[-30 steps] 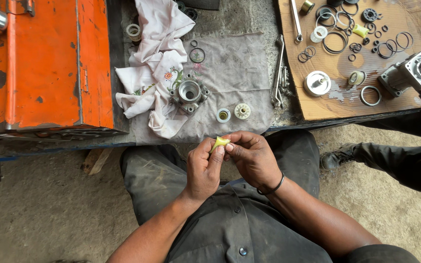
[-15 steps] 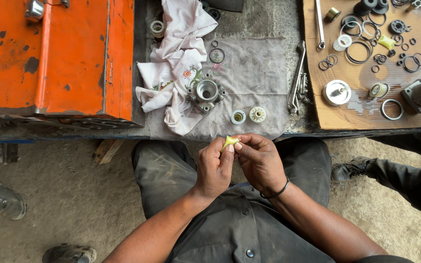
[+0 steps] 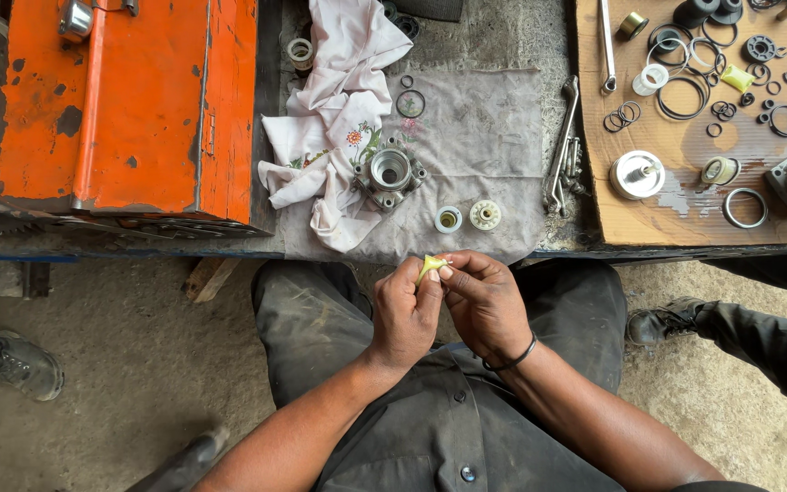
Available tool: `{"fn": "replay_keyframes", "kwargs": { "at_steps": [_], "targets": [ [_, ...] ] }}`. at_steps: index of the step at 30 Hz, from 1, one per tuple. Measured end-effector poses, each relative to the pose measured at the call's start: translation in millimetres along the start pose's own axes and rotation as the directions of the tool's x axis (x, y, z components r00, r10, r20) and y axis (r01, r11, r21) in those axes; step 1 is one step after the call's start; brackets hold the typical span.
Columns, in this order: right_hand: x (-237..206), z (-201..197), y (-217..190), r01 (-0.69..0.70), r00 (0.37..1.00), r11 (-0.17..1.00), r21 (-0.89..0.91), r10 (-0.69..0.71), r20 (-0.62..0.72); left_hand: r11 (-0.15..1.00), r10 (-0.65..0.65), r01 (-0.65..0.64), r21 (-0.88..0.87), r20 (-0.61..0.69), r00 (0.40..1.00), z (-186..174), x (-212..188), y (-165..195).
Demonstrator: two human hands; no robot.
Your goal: The person cleans small engine components with a cloth, then assembles them by inserting rings and washers into cylindrical parts. They handle multiple small parts one at a time and place them on a workbench with other engine components.
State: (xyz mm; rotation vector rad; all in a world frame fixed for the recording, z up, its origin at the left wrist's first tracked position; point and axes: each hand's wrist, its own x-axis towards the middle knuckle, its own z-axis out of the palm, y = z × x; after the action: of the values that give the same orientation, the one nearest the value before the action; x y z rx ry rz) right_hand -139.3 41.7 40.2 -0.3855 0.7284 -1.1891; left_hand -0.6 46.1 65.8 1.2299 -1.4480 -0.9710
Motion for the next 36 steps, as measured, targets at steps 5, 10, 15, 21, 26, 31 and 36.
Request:
{"fn": "replay_keyframes", "kwargs": {
  "at_steps": [5,10,15,21,26,31,36],
  "targets": [
    [1.3,-1.5,-0.1,-0.021,1.0,1.0,0.017,0.021,-0.02,0.999,0.013,-0.013,0.047,-0.009,1.0,2.7,0.4,-1.1],
    [0.3,-3.9,1.3,-0.023,0.999,0.999,0.026,0.024,-0.039,0.996,0.034,-0.032,0.085,-0.022,0.999,6.2,0.6,-2.4],
    [0.3,-6.6,3.5,-0.015,0.999,0.999,0.049,0.017,-0.037,0.994,0.06,-0.056,0.096,-0.036,0.998,9.6,-1.1,-6.6],
    [0.3,-13.6,9.9,-0.019,0.999,0.998,0.052,0.022,-0.05,0.992,0.027,-0.022,0.123,-0.037,0.999,11.4,-2.0,-7.8],
    [-1.0,-13.1,11.8,-0.003,0.999,0.999,0.046,0.006,-0.053,0.991,-0.02,0.025,0.128,-0.036,0.999,13.5,-4.8,-10.2],
    [-1.0,-24.4,15.1,0.08,0.996,0.994,-0.068,-0.083,-0.039,0.985,-0.077,0.075,0.156,0.012,0.997,12.0,-1.3,-3.7],
    [-11.9,-43.7,7.6,0.184,0.97,0.842,-0.506,-0.238,-0.044,0.952,-0.097,0.043,0.303,0.164,0.982,5.8,12.7,19.2]
  ]
}}
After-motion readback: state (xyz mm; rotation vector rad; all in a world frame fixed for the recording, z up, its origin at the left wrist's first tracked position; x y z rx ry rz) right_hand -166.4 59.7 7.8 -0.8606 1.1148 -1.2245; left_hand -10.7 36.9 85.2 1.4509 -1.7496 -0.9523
